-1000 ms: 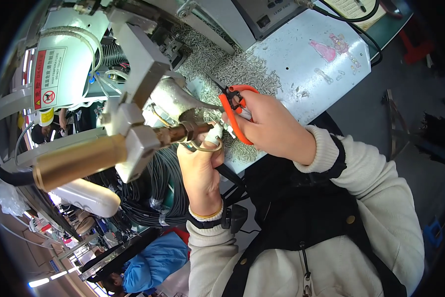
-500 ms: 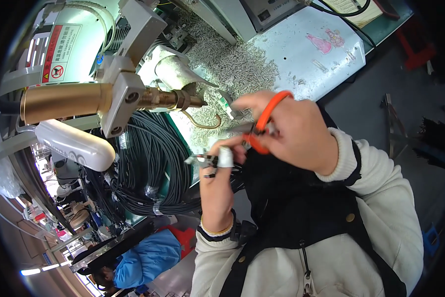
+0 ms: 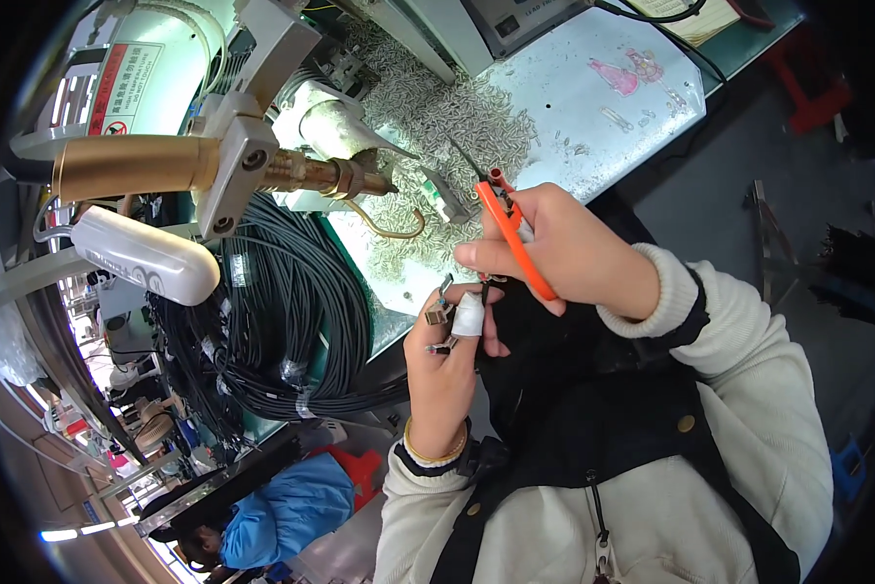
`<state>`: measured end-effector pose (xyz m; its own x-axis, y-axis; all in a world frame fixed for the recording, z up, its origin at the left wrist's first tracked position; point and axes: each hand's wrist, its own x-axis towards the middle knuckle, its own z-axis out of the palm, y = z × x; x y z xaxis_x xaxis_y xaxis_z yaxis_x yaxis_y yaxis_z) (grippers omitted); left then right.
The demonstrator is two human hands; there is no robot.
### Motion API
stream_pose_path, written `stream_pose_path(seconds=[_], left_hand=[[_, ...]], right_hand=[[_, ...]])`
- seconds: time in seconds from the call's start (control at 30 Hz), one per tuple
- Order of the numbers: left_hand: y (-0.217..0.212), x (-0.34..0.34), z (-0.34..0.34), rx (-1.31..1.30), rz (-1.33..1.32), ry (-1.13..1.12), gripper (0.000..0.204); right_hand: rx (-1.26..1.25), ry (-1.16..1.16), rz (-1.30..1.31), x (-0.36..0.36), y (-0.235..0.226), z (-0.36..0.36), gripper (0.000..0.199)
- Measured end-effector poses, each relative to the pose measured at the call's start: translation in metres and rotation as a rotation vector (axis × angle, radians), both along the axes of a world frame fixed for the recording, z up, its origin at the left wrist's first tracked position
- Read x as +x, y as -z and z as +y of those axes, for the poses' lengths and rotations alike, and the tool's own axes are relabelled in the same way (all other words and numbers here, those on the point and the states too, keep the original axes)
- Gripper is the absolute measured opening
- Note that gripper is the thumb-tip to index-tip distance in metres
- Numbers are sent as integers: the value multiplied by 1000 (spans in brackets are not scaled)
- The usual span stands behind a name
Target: The person trims the ends of wires on a cable bundle using shears, then sets the bundle aside. They pick up a new cable bundle and continue trimming the wire ends with the shears.
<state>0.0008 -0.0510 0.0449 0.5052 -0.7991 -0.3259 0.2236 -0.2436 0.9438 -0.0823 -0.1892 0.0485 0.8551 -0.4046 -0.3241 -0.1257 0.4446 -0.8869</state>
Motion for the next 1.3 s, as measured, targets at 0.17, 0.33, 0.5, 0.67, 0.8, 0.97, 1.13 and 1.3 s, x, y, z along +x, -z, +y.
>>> stream_pose_path(seconds=[0.17,0.33,0.5,0.67,0.8,0.97,1.13,1.3], left_hand=[[-5,0,-4,-40,101,-41,25],[-13,17,3,-157,535,-36,30],[-11,27,7,-98,585,91,24],[-15,15,3,48,4,8,14],[-9,5,-1,-12,-85,-178,12],[0,-3,0,-116,-484,-181,15],[4,-4,-2,-63,-439,-275,16],[5,0,2,-155,-130,-337,15]], right_hand=[[-942,264,-209,2,31,12,10],[-1204,407,-526,2,41,2,13],[-1608,146,-570,-12,36,-7,24],[-1062,-53,-335,-14,29,-5,22],[-848,-68,-210,-13,35,3,17],[-899,52,-275,-11,30,17,11],[-82,88,-351,-3,38,27,12],[1,80,-345,-7,29,22,9]])
